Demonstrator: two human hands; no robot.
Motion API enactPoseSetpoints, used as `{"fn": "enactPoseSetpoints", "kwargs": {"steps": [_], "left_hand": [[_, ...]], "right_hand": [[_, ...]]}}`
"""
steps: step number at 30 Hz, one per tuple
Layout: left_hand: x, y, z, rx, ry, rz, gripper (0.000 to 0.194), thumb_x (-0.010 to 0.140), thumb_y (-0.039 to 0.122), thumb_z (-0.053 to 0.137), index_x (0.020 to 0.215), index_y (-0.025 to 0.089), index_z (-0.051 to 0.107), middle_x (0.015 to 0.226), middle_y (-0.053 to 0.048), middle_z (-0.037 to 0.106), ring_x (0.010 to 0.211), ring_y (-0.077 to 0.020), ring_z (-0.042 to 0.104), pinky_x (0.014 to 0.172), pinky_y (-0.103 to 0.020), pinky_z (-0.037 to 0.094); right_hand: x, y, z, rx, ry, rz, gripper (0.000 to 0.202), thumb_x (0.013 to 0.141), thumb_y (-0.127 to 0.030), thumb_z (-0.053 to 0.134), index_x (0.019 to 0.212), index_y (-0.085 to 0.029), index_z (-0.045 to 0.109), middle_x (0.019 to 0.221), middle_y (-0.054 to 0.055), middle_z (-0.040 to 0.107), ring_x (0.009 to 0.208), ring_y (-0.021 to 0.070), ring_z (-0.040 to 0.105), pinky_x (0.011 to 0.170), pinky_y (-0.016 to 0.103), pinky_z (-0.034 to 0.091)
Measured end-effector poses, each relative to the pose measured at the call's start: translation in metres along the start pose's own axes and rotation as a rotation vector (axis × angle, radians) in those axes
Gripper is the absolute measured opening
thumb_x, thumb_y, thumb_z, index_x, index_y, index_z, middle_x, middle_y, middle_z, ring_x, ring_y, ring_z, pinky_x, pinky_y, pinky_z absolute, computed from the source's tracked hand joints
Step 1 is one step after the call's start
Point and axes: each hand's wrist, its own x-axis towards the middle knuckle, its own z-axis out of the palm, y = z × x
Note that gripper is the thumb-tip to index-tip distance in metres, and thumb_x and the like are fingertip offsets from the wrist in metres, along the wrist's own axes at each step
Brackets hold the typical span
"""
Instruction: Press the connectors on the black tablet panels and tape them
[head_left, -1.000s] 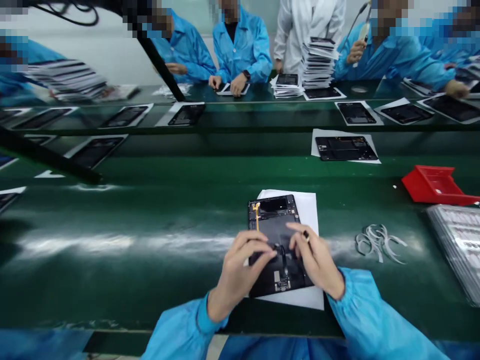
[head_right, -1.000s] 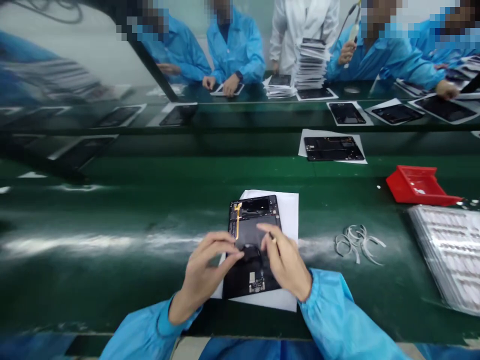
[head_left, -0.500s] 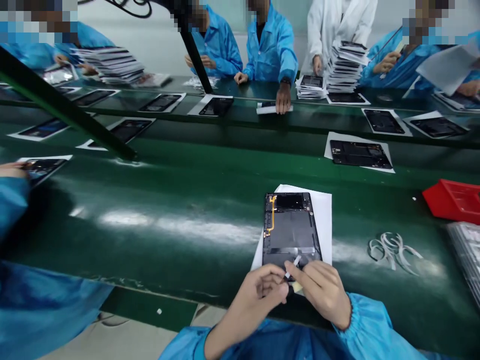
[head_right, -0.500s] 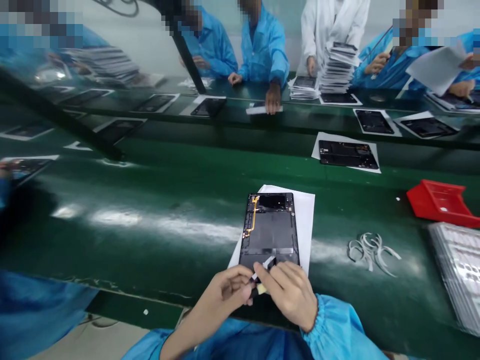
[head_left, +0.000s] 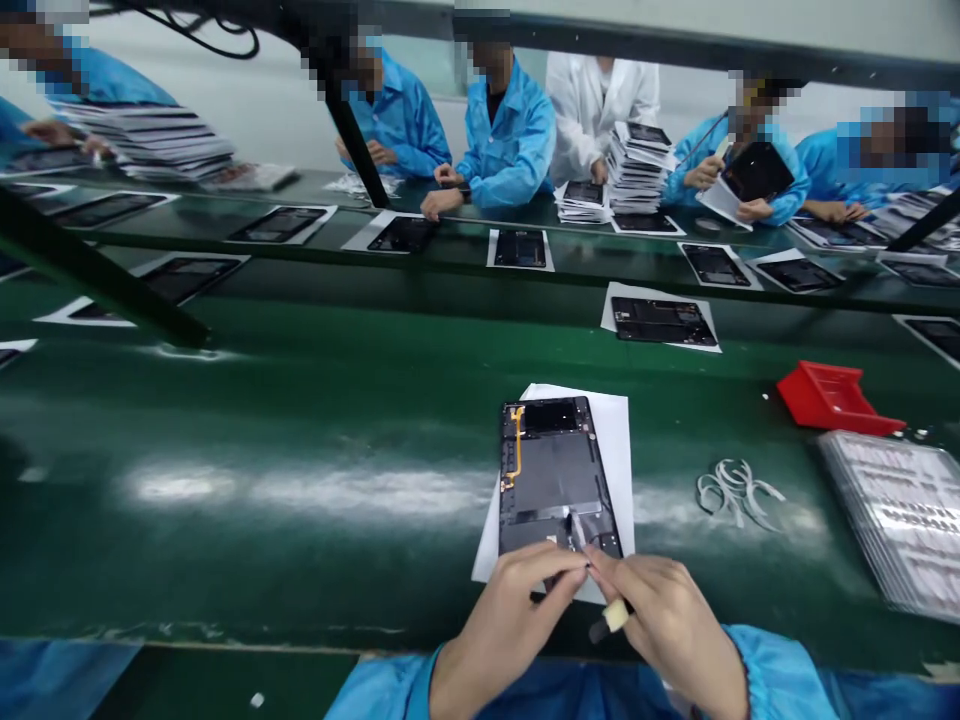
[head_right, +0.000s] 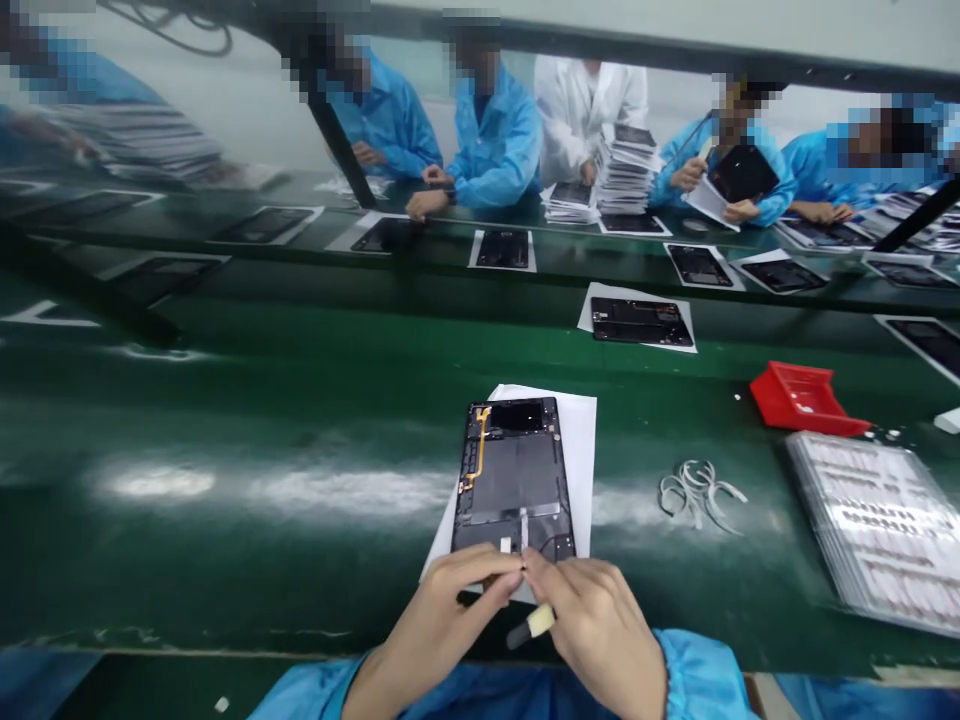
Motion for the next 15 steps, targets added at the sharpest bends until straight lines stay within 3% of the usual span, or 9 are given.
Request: {"fn": "enactPoseSetpoints", "kwargs": {"steps": [4,8,11,15], "left_hand": [[0.008,0.007,0.0,0.226,-0.022,0.282,0.024,0.095,0.019,0.046,0.092,0.02,0.07,0.078,-0.005,0.069,0.071,-0.0158,0.064,0.068,-0.024,0.052],[0.01,0.005,-0.005,0.341,-0.044,0.344,0.024,0.095,0.016,0.044,0.094,0.021,0.068,0.078,-0.004,0.069,0.072,-0.016,0.066,0.069,-0.022,0.054],[-0.01,-0.004,-0.017,0.374,-0.014,0.249,0.017,0.094,0.021,0.05,0.098,0.023,0.066,0.082,-0.002,0.071,0.074,-0.0147,0.068,0.071,-0.019,0.054],[-0.061,-0.018,-0.038,0.319,0.024,-0.046,0.017,0.09,0.032,0.057,0.104,0.024,0.06,0.063,0.004,0.064,0.054,-0.0105,0.062,0.057,-0.014,0.051]], "right_hand": [[-0.004,-0.005,-0.01,-0.162,-0.052,-0.067,0.037,0.099,-0.015,0.027,0.123,-0.01,0.055,0.07,0.004,0.063,0.061,0.0188,0.063,0.061,0.032,0.051],[-0.001,0.003,-0.013,-0.142,-0.083,-0.032,0.028,0.097,-0.017,0.037,0.111,-0.013,0.061,0.069,0.004,0.063,0.06,0.0192,0.062,0.058,0.03,0.048],[0.008,0.027,-0.012,0.0,-0.067,0.129,0.021,0.093,-0.016,0.046,0.099,-0.018,0.066,0.073,0.003,0.068,0.064,0.0177,0.066,0.06,0.027,0.049],[0.015,0.065,-0.006,0.129,0.029,0.419,0.021,0.083,-0.012,0.053,0.094,-0.02,0.069,0.084,0.003,0.074,0.074,0.0192,0.07,0.069,0.027,0.053]]}}
